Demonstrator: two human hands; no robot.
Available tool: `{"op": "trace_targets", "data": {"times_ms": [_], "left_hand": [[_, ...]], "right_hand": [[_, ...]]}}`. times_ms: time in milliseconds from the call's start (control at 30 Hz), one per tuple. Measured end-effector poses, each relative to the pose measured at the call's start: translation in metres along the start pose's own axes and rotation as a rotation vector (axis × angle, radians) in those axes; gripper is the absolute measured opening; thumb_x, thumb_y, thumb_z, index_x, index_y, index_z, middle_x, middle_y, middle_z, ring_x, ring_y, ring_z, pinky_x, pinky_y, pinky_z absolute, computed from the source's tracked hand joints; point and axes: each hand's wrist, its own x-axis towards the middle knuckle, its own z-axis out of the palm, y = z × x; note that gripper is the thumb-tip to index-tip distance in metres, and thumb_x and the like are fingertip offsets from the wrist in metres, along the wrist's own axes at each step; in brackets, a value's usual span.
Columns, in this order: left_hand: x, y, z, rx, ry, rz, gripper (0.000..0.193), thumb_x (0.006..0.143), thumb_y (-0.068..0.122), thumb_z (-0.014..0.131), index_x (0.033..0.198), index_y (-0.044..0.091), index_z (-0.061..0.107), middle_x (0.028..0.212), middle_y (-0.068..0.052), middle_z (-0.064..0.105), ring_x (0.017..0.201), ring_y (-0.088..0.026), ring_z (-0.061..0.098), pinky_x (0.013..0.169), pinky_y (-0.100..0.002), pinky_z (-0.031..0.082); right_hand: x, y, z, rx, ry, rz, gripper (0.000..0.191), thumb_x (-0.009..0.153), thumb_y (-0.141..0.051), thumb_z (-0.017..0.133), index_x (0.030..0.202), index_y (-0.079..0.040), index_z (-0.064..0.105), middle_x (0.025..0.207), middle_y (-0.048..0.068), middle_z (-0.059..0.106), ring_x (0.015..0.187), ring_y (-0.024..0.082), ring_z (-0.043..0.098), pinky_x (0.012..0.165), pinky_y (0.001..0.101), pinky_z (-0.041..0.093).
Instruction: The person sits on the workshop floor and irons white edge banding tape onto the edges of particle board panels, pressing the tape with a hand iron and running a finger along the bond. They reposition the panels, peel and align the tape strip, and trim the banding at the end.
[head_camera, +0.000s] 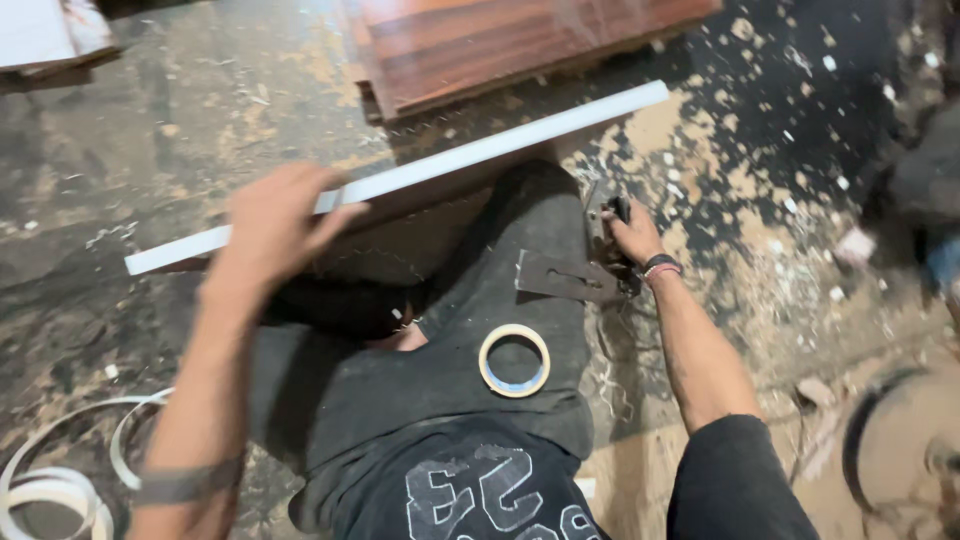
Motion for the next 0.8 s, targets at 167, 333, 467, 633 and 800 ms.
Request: {"op": "trace_targets", "data": {"times_ms": [167,333,467,633,800], "left_hand": [[0.045,0.042,0.041,0.006,0.136,0.092,0.033,0.092,0.036,0.078,0.105,0.007,0.069,0.094,-0.010,0.066,0.091,-0.032,0.066,0.074,-0.044,0.054],[0.070,0.067,0.063,0.033,0.193,0.105,0.028,0.092,0.034,0.078,0.092,0.010,0.063,0.086,-0.007,0.061,0.083,-0.029,0.063,0.067,-0.043,0.050],[0.073,0.073,0.068,0.089,0.250,0.136,0.028,0.090,0.035,0.078,0.091,0.012,0.063,0.083,-0.005,0.059,0.080,-0.026,0.061,0.065,-0.040,0.047],[0.070,0.073,0.074,0.173,0.271,0.152,0.027,0.092,0.034,0.077,0.091,0.013,0.061,0.082,-0.003,0.058,0.081,-0.022,0.060,0.066,-0.038,0.044],[0.071,0.075,0.078,0.206,0.263,0.142,0.027,0.095,0.034,0.076,0.089,0.013,0.060,0.081,-0.002,0.057,0.081,-0.021,0.059,0.067,-0.038,0.044]], "right_hand": [[0.031,-0.047,-0.023,-0.160,0.221,-0.139,0.046,0.093,-0.029,0.070,0.124,0.001,0.055,0.114,0.024,0.065,0.102,0.036,0.064,0.089,0.0447,0.050],[0.010,-0.114,-0.061,0.138,0.580,-0.833,0.031,0.108,-0.026,0.070,0.129,-0.006,0.059,0.125,0.015,0.062,0.117,0.028,0.061,0.107,0.0422,0.049],[0.004,-0.150,-0.050,-0.288,0.322,-1.120,0.032,0.098,-0.029,0.081,0.121,-0.009,0.070,0.119,0.011,0.069,0.119,0.028,0.064,0.116,0.0495,0.037],[0.015,-0.146,-0.039,-0.267,0.218,-1.062,0.021,0.101,-0.028,0.081,0.114,-0.014,0.074,0.112,0.004,0.074,0.111,0.022,0.068,0.119,0.0468,0.034],[0.023,-0.139,-0.043,-0.256,0.155,-0.996,0.018,0.099,-0.030,0.080,0.105,-0.013,0.075,0.106,0.002,0.074,0.105,0.021,0.066,0.113,0.0415,0.033]]}}
